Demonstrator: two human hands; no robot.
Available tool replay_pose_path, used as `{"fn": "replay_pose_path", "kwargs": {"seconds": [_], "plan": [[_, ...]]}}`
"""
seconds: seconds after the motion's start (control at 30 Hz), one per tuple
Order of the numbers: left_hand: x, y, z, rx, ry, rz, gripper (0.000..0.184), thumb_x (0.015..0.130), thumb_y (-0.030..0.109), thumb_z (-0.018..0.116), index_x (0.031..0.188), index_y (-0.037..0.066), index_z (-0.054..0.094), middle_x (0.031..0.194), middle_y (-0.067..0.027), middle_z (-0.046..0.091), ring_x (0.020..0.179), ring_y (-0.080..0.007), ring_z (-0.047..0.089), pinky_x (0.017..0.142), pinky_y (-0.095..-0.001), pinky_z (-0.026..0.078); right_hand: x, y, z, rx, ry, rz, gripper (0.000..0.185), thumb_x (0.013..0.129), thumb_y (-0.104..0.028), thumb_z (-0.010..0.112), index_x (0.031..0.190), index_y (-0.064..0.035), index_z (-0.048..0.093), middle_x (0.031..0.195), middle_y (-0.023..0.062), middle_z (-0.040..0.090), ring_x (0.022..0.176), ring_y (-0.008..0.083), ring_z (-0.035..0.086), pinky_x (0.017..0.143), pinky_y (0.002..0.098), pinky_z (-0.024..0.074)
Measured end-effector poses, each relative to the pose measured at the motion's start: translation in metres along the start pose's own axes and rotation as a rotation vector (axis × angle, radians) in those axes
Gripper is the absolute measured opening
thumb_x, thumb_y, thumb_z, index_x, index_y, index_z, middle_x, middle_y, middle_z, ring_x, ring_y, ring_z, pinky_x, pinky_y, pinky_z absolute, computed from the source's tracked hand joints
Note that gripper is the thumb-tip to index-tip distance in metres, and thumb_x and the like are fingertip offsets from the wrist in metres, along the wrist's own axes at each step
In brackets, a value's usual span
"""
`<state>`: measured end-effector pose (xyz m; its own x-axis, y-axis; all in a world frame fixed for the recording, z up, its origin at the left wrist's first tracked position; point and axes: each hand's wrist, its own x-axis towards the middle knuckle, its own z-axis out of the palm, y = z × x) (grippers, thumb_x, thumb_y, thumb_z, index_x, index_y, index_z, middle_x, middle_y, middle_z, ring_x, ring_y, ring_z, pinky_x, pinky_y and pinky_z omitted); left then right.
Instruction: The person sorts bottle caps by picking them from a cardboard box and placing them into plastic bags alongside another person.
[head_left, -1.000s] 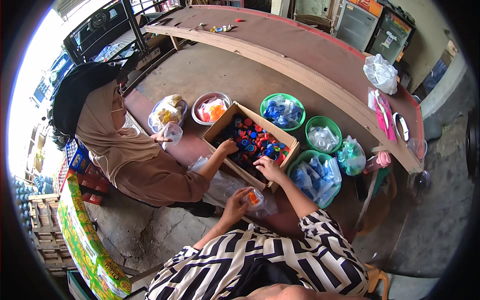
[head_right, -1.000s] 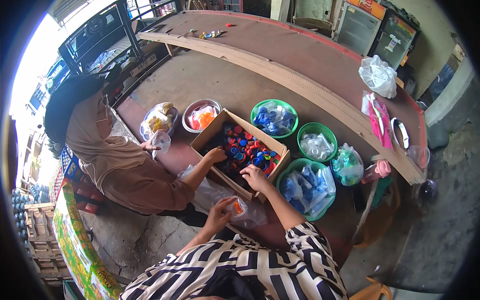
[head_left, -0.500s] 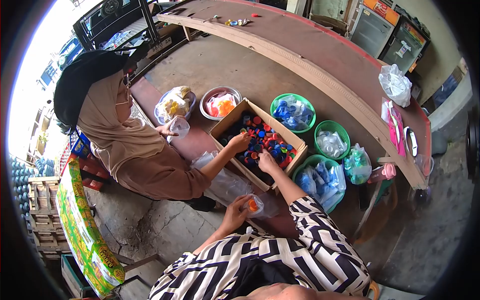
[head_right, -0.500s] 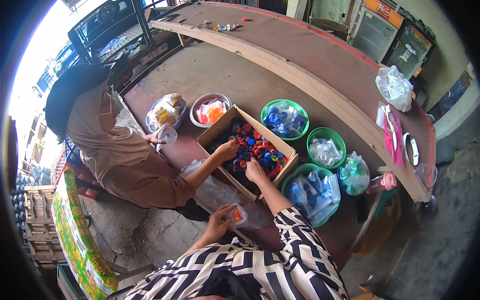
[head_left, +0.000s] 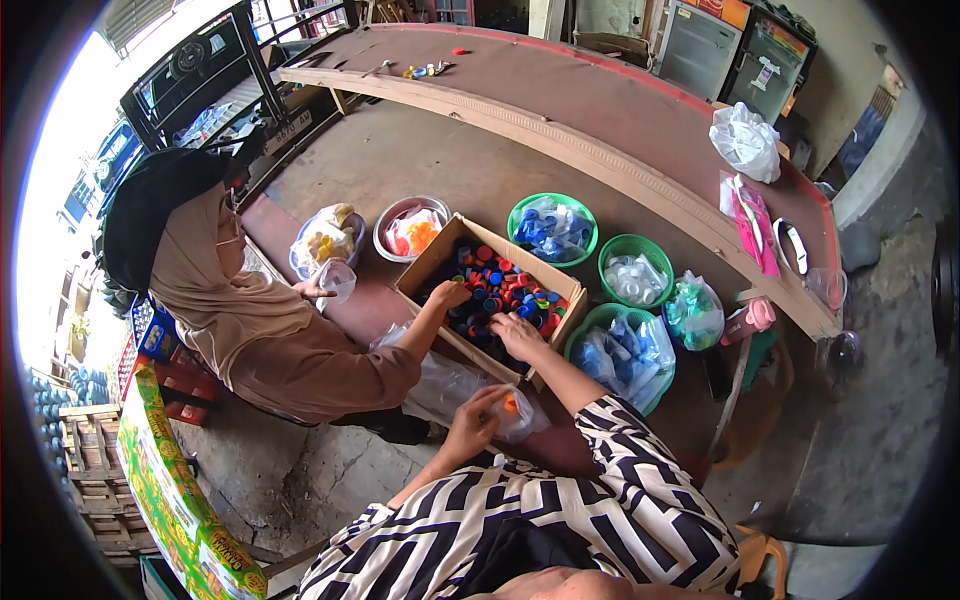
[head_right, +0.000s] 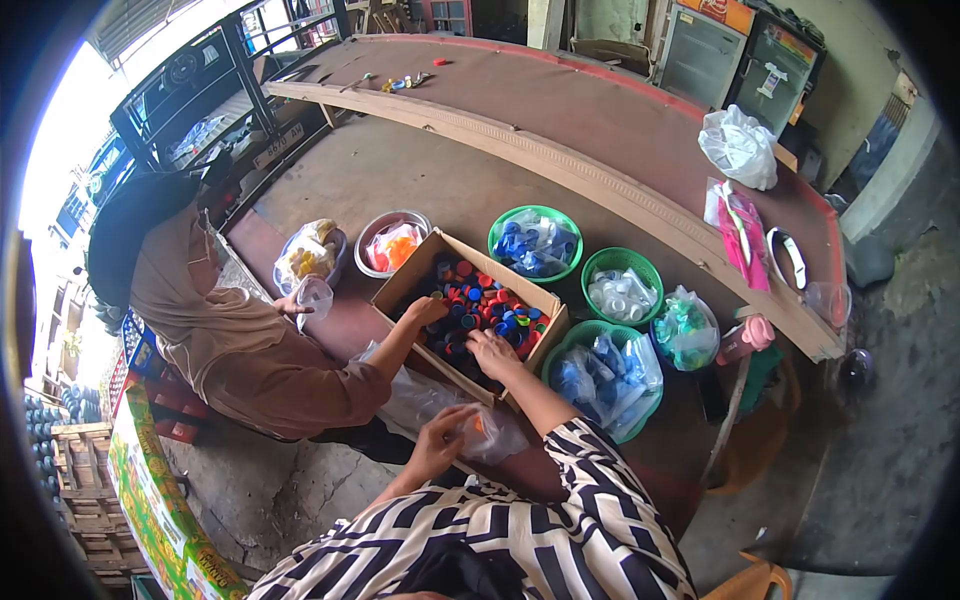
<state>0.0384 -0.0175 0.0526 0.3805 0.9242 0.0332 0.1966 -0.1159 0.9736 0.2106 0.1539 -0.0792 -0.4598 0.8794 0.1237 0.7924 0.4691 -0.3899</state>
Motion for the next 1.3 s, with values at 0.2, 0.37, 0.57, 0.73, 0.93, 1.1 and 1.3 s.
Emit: {"fn": "replay_pose_path", "kwargs": {"seconds": [0.2, 0.37, 0.57, 0.73, 0.93, 1.1, 1.3], "plan": [[-0.007, 0.023, -0.014, -0.005, -0.058, 0.087, 0.052, 0.072, -0.007, 0.048, 0.122, 0.003, 0.06, 0.124, -0.0152, 0.057, 0.105, -0.0238, 0.059, 0.085, -0.0311, 0.048, 0.016, 0.008, 0.029, -0.012, -0.043, 0.195, 0.025, 0.089, -0.023, 0.048, 0.101, -0.0065, 0.063, 0.107, 0.0177, 0.057, 0.106, 0.034, 0.055, 0.093, 0.0409, 0.0443], [-0.017, 0.037, -0.022, 0.078, -0.145, 0.062, 0.049, 0.074, -0.009, 0.049, 0.12, 0.002, 0.06, 0.125, -0.0158, 0.057, 0.115, -0.0305, 0.056, 0.092, -0.0331, 0.045, 0.011, 0.003, -0.001, -0.011, -0.003, 0.108, 0.014, 0.08, -0.009, 0.058, 0.092, -0.0068, 0.065, 0.091, 0.0132, 0.062, 0.095, 0.0304, 0.058, 0.088, 0.0397, 0.0449], [-0.001, -0.005, -0.027, 0.136, 0.107, -0.024, 0.049, 0.075, -0.004, 0.048, 0.122, 0.004, 0.06, 0.12, -0.0126, 0.059, 0.065, -0.0121, 0.057, 0.064, -0.028, 0.051, -0.021, -0.039, -0.062, 0.6, 0.221, 0.084, 0.021, 0.082, -0.01, 0.066, 0.101, -0.0032, 0.059, 0.094, 0.014, 0.066, 0.091, 0.0319, 0.063, 0.08, 0.0383, 0.0506], [0.007, -0.018, -0.027, -0.058, 0.208, -0.182, 0.049, 0.077, -0.003, 0.047, 0.125, 0.001, 0.057, 0.126, -0.0122, 0.052, 0.064, -0.0122, 0.059, 0.057, -0.0267, 0.055, -0.072, -0.11, -0.113, 0.819, 0.149, -0.027, 0.027, 0.084, -0.004, 0.064, 0.109, -0.0061, 0.054, 0.1, 0.0129, 0.062, 0.086, 0.0284, 0.065, 0.075, 0.0363, 0.0514], [0.01, -0.016, -0.028, 0.006, 0.198, -0.147, 0.054, 0.073, -0.005, 0.043, 0.125, -0.002, 0.055, 0.126, -0.0126, 0.052, 0.091, -0.0173, 0.063, 0.07, -0.0265, 0.056, -0.071, -0.101, -0.11, 0.547, 0.09, -0.203, 0.023, 0.086, -0.018, 0.064, 0.107, -0.0097, 0.066, 0.098, 0.0085, 0.06, 0.098, 0.0268, 0.057, 0.091, 0.0381, 0.0432], [0.0, -0.021, -0.022, -0.099, 0.238, -0.167, 0.052, 0.075, -0.006, 0.046, 0.126, 0.002, 0.056, 0.125, -0.0108, 0.053, 0.063, -0.0101, 0.056, 0.057, -0.0254, 0.054, -0.022, -0.028, -0.062, 0.437, 0.108, 0.126, 0.013, 0.084, -0.013, 0.062, 0.093, -0.0064, 0.068, 0.098, 0.0143, 0.06, 0.098, 0.0309, 0.058, 0.087, 0.0407, 0.0458], [-0.009, -0.033, -0.016, 0.002, 0.227, -0.139, 0.052, 0.073, -0.004, 0.048, 0.124, 0.002, 0.058, 0.122, -0.0119, 0.055, 0.061, -0.0114, 0.055, 0.058, -0.0261, 0.051, 0.029, 0.005, -0.007, 0.124, 0.078, 0.209, 0.014, 0.083, -0.014, 0.061, 0.092, -0.007, 0.07, 0.095, 0.0161, 0.059, 0.097, 0.032, 0.058, 0.085, 0.0413, 0.0471]]}}
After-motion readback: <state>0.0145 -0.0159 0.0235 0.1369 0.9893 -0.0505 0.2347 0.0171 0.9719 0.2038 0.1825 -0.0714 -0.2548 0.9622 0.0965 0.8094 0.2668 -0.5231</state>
